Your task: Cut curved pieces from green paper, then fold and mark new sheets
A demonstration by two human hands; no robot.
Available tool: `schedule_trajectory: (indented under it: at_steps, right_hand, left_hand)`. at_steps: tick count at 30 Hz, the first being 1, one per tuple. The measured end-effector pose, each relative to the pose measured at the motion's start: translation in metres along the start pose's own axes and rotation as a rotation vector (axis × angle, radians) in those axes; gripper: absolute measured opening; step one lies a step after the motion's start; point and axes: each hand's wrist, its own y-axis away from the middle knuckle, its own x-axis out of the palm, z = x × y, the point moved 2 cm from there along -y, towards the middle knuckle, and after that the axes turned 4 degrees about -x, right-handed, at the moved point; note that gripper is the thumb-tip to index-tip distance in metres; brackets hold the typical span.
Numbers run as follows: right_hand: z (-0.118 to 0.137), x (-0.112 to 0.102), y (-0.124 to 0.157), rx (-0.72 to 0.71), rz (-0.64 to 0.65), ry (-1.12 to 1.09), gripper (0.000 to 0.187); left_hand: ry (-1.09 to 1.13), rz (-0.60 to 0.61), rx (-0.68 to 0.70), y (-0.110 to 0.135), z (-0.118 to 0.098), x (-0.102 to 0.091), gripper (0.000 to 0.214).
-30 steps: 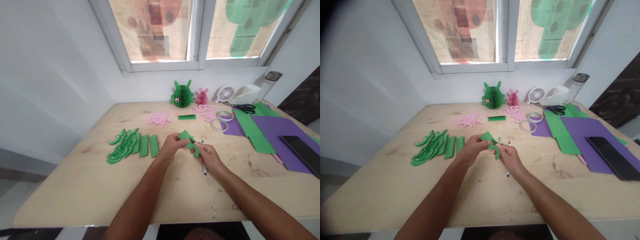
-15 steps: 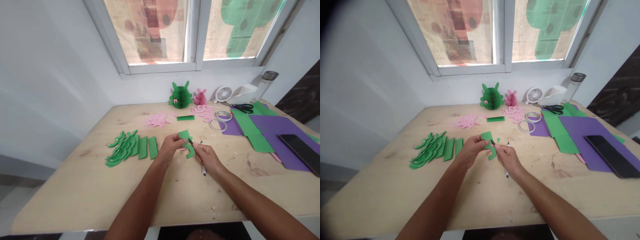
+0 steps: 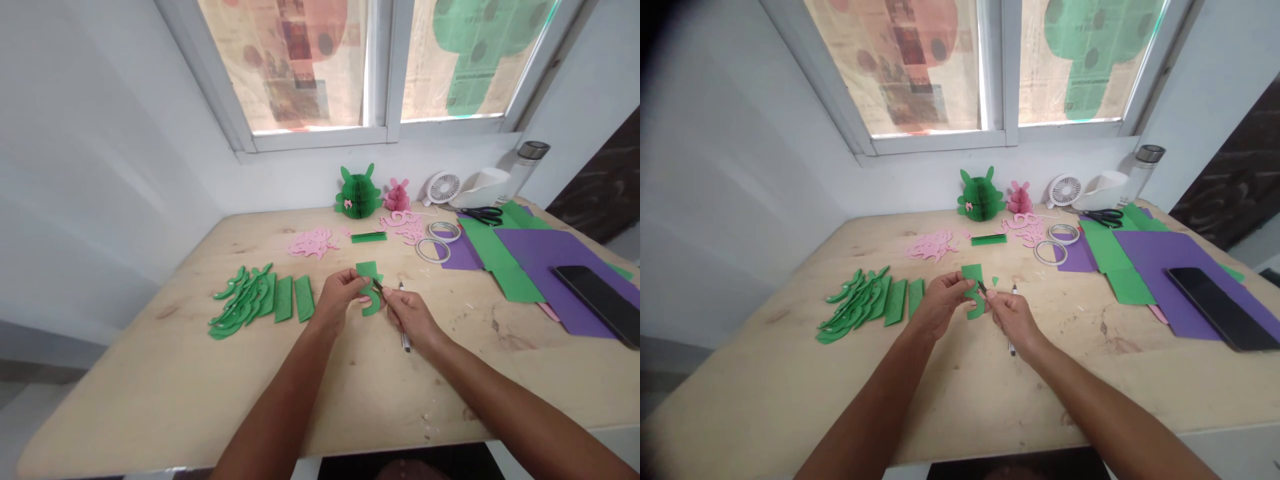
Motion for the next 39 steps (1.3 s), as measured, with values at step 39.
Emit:
schedule_trajectory:
  at_steps: [39]
  right_hand:
    - [-0.0019, 0.0008, 0.0017, 0.021, 0.04, -0.048, 0.056]
  left_hand:
    - [-0.029, 0.014, 0.005, -0.0005, 0.0021, 0.0024, 0.026]
